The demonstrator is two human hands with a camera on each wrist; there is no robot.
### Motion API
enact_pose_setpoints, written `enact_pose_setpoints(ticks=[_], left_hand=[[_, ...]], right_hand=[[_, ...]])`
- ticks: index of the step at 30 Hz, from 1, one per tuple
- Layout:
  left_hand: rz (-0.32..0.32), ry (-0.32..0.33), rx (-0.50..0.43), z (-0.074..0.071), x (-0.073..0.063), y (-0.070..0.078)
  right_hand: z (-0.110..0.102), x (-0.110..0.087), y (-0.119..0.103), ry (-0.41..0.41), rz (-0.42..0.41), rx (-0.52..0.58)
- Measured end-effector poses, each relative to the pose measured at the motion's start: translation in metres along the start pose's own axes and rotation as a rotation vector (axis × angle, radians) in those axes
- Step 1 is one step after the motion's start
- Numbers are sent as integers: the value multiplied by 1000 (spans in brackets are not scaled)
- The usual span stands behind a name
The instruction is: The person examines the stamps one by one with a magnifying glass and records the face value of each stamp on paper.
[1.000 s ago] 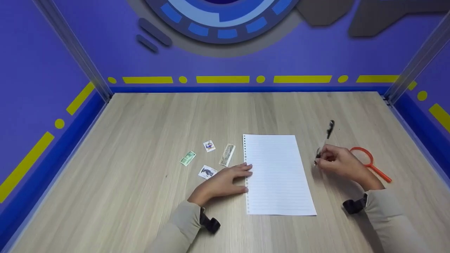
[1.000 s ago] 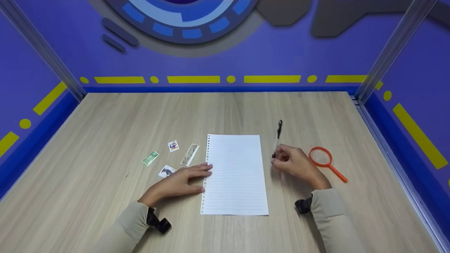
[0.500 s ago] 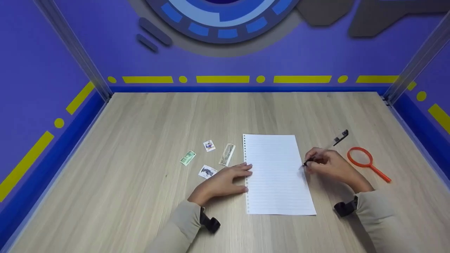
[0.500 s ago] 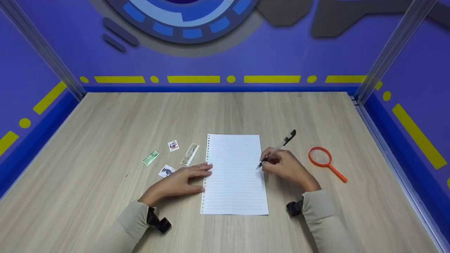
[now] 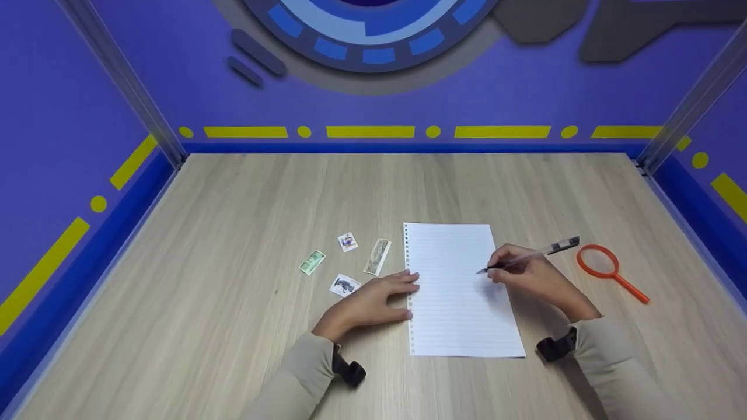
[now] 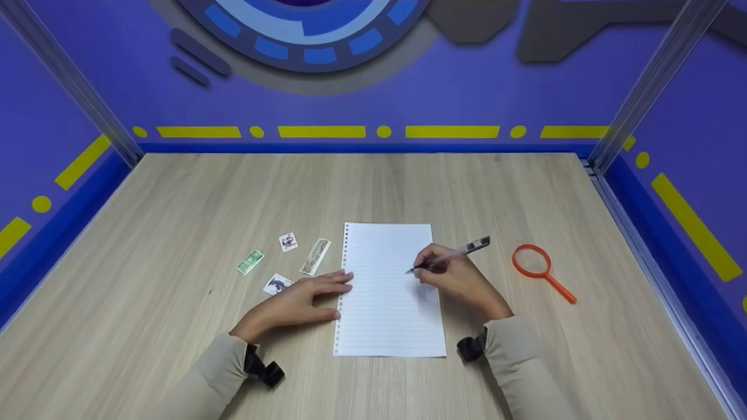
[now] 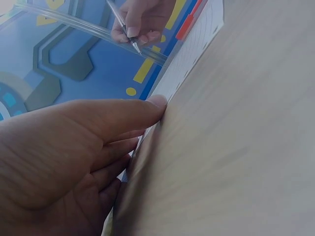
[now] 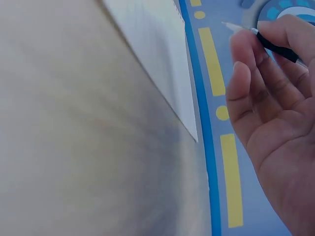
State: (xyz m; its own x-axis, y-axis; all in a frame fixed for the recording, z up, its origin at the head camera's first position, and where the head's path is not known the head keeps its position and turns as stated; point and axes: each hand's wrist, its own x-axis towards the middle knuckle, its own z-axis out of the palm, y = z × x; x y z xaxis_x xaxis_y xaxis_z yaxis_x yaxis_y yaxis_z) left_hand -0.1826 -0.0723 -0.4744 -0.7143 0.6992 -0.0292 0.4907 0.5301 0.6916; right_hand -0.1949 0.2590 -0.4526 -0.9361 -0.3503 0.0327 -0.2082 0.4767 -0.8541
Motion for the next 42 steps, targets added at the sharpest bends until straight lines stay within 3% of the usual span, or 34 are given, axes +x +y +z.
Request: enact_pose_setpoints(ticks=[5, 14, 29, 42], left_hand=[[-3, -1, -9, 1, 0, -1], [-7, -6, 0, -1, 2, 0], [-3, -9, -6, -2, 0, 0], [-6, -1, -1, 0, 1, 0]], right_hand=[[10, 4, -5, -1, 21, 5], [27, 13, -18, -15, 44, 109], [58, 27, -25, 24, 43, 61], [71, 29, -24, -37, 55, 95]])
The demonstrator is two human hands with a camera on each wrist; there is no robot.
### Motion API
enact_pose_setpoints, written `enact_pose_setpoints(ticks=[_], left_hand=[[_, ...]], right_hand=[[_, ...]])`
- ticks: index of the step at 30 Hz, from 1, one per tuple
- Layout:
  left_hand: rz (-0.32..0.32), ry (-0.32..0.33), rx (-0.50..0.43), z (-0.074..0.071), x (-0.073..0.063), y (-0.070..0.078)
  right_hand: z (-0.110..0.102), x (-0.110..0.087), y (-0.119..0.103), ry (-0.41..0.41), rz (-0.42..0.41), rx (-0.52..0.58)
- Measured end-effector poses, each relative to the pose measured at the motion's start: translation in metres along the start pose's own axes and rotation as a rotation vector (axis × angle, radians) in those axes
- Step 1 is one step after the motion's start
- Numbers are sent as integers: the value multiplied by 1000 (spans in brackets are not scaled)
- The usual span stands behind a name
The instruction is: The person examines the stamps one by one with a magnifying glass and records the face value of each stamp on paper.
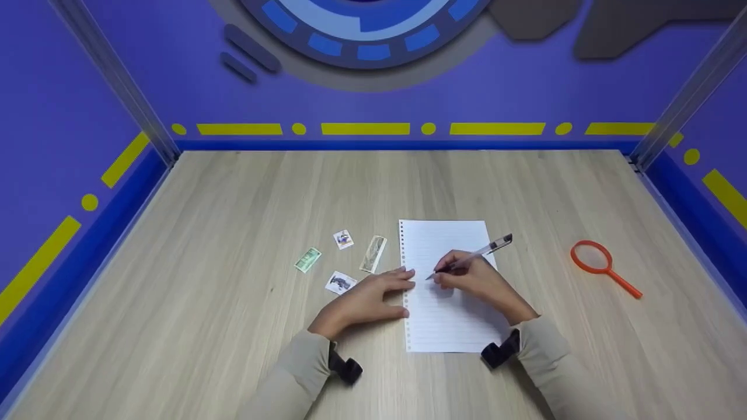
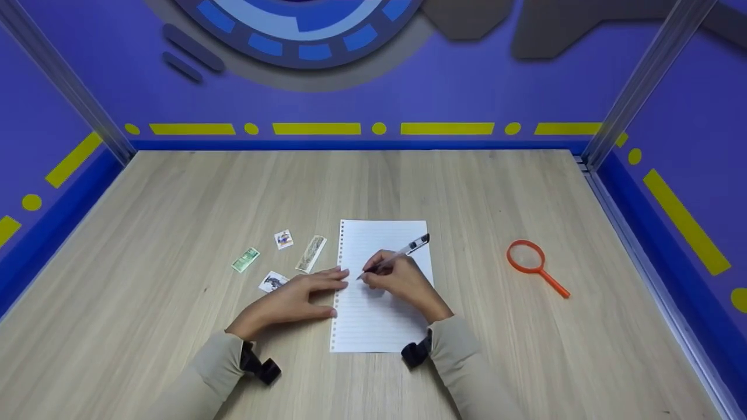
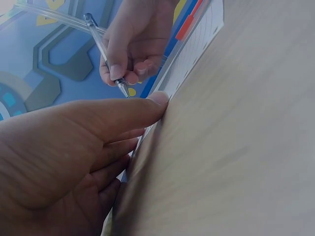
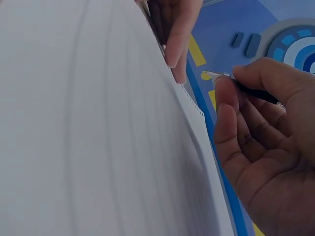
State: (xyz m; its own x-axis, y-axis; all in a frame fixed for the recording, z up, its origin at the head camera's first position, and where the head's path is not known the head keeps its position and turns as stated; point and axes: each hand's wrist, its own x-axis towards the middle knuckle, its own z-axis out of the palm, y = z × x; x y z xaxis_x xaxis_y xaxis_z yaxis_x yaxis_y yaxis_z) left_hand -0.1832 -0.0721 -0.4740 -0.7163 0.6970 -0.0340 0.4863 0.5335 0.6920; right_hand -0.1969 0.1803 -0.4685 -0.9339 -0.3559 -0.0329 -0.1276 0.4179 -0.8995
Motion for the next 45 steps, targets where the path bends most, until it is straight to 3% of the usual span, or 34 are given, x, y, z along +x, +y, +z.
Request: enact_pose_setpoints(ticks=[40, 45], left_hand=[[-5, 1, -30, -1, 0, 1], [-10, -4, -33, 0, 0, 1]], right_hand=[[11, -1, 13, -35, -68, -56], [11, -9, -10, -39, -39, -64]])
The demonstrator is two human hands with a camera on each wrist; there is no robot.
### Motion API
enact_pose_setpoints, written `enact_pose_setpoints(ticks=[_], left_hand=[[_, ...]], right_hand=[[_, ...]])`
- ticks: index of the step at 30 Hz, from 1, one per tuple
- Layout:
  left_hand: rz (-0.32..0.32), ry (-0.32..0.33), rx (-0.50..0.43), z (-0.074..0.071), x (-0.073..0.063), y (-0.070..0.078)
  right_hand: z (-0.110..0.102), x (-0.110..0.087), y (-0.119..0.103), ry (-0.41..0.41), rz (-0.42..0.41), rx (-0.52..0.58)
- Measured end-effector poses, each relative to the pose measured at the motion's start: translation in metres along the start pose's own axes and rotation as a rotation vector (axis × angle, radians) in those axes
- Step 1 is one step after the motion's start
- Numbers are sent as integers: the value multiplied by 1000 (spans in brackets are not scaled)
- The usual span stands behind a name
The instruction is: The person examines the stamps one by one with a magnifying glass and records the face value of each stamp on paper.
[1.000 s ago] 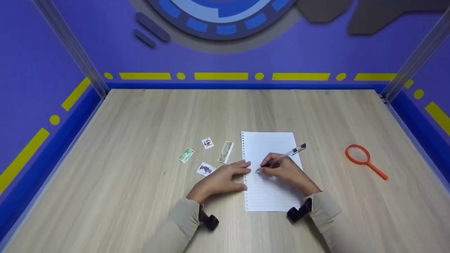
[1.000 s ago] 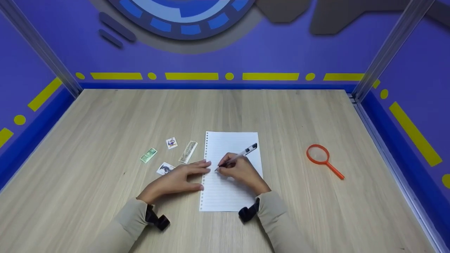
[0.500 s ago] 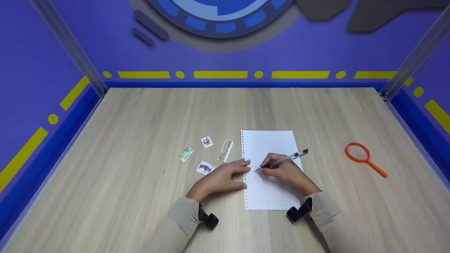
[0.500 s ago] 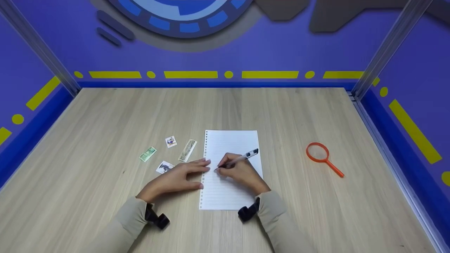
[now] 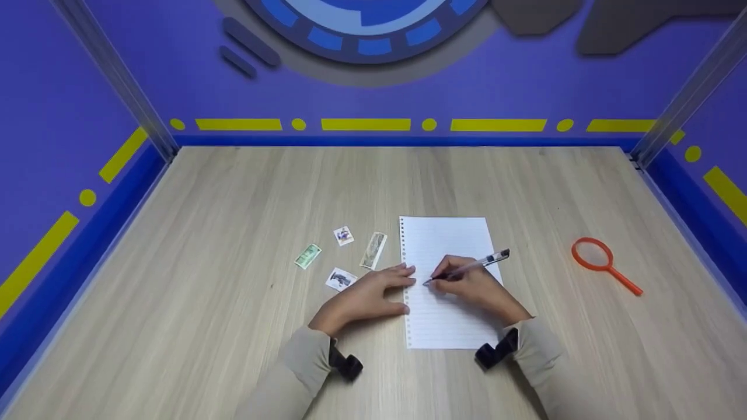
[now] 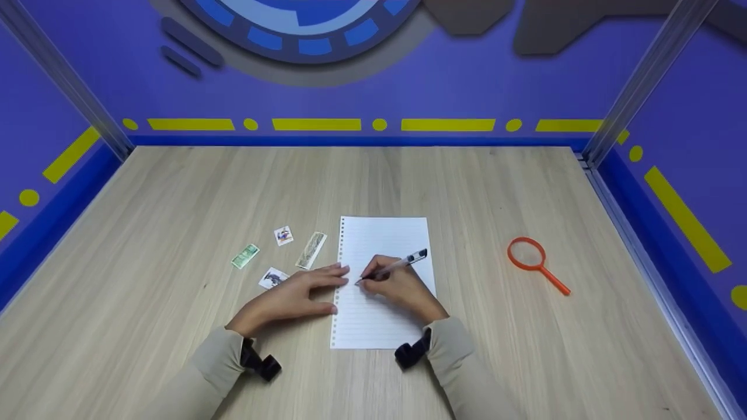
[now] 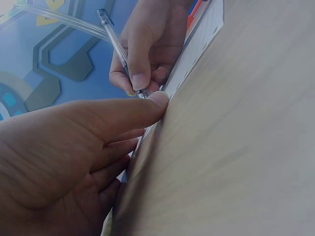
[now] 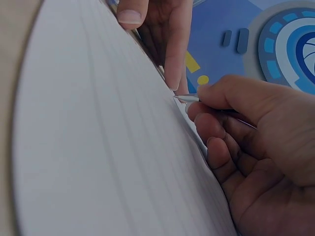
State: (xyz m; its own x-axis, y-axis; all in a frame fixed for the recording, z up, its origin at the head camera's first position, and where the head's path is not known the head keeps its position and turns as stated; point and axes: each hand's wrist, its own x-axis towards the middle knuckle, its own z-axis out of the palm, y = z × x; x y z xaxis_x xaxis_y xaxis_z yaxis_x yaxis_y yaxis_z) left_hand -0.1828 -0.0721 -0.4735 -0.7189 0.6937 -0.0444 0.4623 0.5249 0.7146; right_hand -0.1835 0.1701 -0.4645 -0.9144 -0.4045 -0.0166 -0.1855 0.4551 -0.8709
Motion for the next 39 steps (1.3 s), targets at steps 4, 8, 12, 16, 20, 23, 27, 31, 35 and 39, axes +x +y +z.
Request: enact_pose_setpoints(ticks=[4, 8, 12, 16, 20, 23, 27, 31, 35, 39], left_hand=[[2, -4, 4, 0, 1, 0], [2, -1, 8, 0, 1, -1], [-2, 1, 4, 1, 1, -1], [1, 3, 5, 1, 1, -2], [5, 8, 14, 1, 1, -2], [6, 7, 17, 1, 1, -2], [1, 6, 18, 1, 2, -1], [-7, 5, 16, 1, 2, -1], [-7, 7, 11, 1, 2, 0], [-11, 4, 9, 1, 1, 0]], right_hand=[[-1, -5, -13, 0, 4, 16], [-2, -5, -13, -4, -13, 22], [-3, -6, -13, -13, -33, 20], [-3, -6, -13, -16, -50, 18], [-2, -4, -8, -15, -53, 16], [0, 0, 4, -4, -55, 3], [2, 3, 19, -7, -55, -11], [1, 4, 23, -41, -54, 1], [1, 4, 25, -59, -70, 12], [0, 4, 25, -51, -56, 31]])
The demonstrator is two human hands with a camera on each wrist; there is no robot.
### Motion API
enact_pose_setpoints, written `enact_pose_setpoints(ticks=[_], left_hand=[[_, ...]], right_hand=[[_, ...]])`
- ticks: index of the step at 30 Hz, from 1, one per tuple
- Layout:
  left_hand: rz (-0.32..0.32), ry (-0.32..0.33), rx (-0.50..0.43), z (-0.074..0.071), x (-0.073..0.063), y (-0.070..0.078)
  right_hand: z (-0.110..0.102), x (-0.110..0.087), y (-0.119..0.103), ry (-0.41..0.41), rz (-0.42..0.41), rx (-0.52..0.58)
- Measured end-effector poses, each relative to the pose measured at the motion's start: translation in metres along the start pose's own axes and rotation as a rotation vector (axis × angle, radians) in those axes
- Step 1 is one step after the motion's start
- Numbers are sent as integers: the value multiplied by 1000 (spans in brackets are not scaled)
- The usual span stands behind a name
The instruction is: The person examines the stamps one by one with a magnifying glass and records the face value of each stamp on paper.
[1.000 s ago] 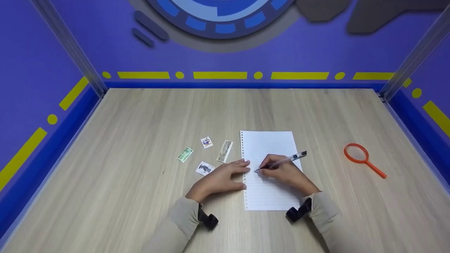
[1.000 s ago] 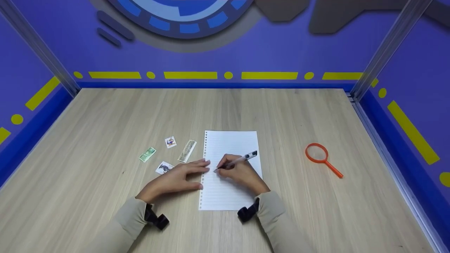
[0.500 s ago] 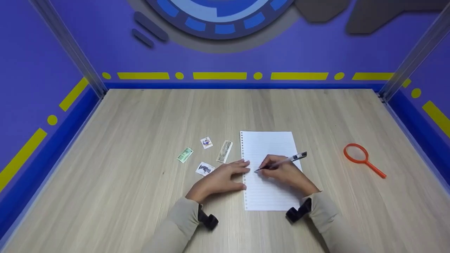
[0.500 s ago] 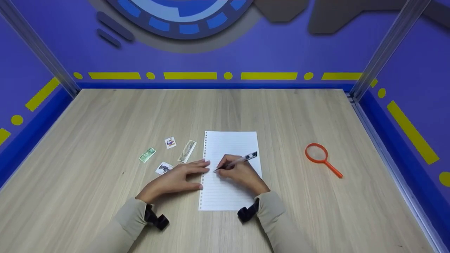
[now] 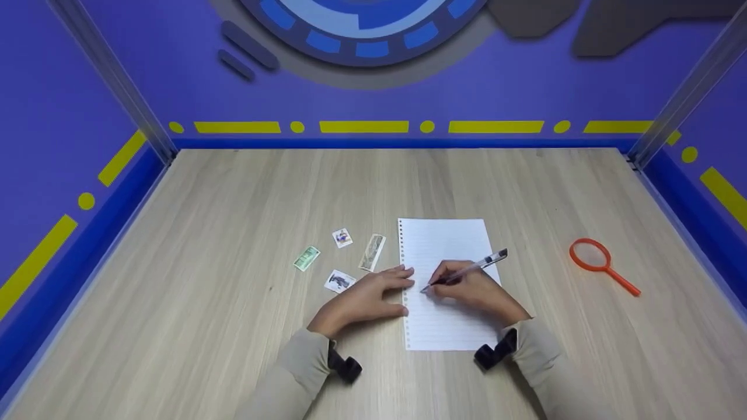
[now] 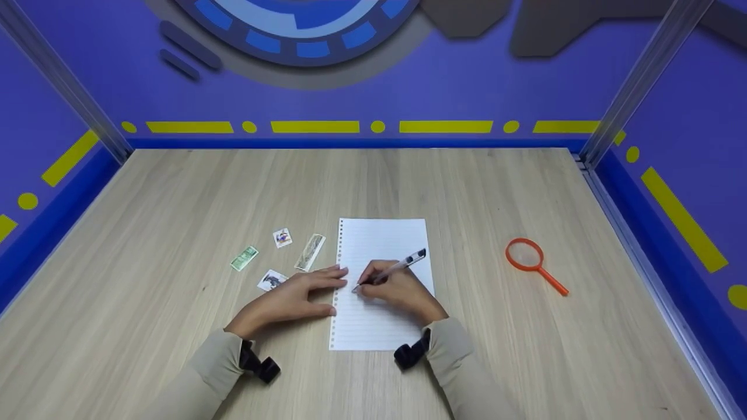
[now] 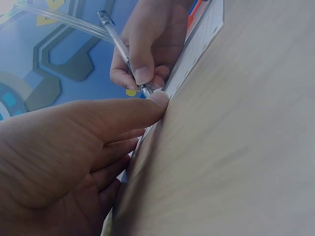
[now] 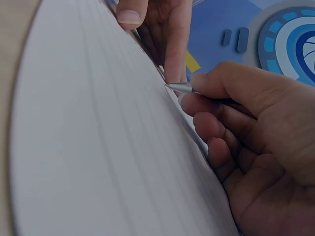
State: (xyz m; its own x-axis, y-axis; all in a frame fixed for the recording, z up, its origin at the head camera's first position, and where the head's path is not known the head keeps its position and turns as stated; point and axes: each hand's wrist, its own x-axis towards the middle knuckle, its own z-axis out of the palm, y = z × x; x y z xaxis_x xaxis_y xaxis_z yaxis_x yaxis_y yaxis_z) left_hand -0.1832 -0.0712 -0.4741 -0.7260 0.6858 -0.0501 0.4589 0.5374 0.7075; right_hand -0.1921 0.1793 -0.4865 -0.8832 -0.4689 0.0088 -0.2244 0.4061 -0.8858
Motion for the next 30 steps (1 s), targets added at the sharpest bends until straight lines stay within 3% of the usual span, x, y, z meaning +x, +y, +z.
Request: enact_pose_setpoints(ticks=[17, 30], left_hand=[[36, 13, 6, -1, -1, -2], [3, 4, -10, 0, -1, 1]], right_hand=[[0, 0, -5, 17, 13, -5], [-4, -3, -1, 19, 41, 14]])
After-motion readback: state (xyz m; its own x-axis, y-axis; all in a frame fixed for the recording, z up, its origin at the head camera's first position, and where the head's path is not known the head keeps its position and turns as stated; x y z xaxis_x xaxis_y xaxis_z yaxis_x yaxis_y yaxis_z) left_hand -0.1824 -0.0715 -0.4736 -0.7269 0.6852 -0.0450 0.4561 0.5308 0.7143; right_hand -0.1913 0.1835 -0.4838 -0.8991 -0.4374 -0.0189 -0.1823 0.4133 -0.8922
